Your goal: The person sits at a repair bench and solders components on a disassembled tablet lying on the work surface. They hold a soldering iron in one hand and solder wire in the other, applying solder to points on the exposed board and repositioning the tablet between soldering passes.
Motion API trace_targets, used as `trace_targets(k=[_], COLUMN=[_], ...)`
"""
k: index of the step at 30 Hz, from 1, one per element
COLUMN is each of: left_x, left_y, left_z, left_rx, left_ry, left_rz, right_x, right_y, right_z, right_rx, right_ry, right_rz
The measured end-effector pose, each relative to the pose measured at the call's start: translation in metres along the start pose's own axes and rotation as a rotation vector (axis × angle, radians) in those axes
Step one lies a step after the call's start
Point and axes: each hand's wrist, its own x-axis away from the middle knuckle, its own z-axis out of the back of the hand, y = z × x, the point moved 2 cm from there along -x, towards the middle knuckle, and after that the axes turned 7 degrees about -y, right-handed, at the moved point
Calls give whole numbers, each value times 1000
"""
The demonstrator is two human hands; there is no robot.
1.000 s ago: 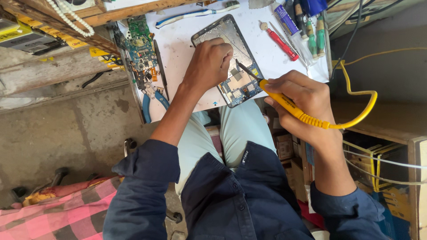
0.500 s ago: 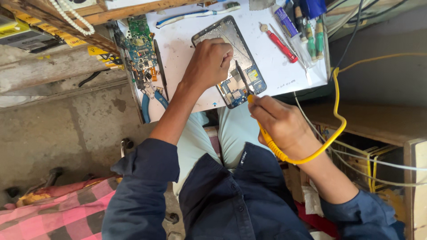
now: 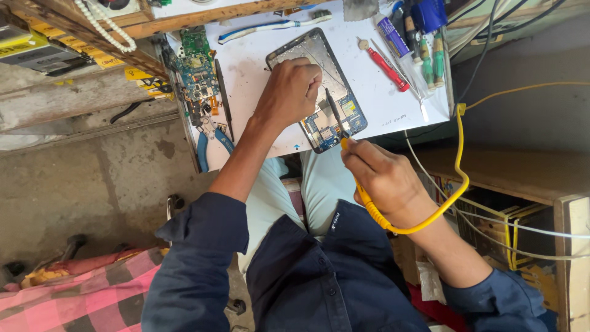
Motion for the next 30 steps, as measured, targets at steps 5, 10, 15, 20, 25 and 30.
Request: trace_targets(k=[5, 10, 15, 20, 25, 30], left_x=[0, 1, 1, 2, 3, 6], left_y=[0, 0, 1, 2, 2, 4], left_z=[1, 2, 3, 3, 1, 0], left_rx=[-14, 1, -1, 3, 76, 203], left_ry=[-4, -5, 4, 12, 65, 108], left_rz=[10, 8, 9, 9, 57, 173], right_x=[4, 10, 14, 17, 26, 48], right_y=[0, 6, 12, 14, 28, 42], right_z=[0, -2, -7, -14, -7, -18], right_rx=[23, 1, -54, -68, -124, -602], right_ry=[6, 37, 70, 139, 396, 724], right_rz=[31, 8, -7, -45, -149, -362])
